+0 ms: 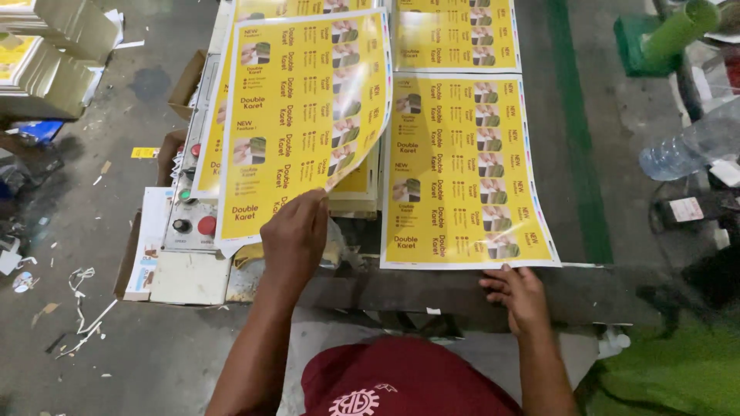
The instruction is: Manually sorting and checking stacks of printed paper sheets at a print shop workstation.
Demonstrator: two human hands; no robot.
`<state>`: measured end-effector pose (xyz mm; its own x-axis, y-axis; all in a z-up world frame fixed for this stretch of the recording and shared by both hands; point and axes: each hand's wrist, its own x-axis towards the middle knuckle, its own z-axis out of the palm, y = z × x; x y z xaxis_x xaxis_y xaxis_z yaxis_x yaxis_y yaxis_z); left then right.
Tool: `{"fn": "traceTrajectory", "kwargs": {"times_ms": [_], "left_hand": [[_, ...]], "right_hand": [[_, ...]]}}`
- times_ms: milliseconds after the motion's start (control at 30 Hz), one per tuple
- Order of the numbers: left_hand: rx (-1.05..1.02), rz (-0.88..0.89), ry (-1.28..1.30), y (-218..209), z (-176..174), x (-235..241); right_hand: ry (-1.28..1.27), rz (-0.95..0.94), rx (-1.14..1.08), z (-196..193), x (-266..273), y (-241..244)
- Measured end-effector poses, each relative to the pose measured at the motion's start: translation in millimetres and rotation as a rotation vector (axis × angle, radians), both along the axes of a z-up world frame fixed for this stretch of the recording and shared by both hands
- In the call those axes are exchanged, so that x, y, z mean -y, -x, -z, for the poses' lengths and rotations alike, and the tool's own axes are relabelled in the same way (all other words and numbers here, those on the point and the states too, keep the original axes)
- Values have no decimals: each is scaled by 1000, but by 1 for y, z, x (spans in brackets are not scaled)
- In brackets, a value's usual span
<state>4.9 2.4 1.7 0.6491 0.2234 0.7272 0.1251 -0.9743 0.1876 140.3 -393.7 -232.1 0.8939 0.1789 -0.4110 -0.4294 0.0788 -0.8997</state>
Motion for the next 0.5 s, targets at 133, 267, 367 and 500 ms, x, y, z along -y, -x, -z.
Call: {"fn": "traceTrajectory", "kwargs": {"times_ms": [133, 267, 367, 500], "left_hand": [[-25, 221, 260, 14, -9, 18], [-83, 371, 174, 5, 31, 53], [-184, 472, 146, -1, 38, 96], [-374, 664, 159, -5, 38, 130]], "right_hand": [[64, -15, -102, -69, -15, 28], [19, -89, -240, -86, -38, 46], [-99, -280, -104, -57, -51, 52], [-337, -253, 9, -83, -81, 59]]}}
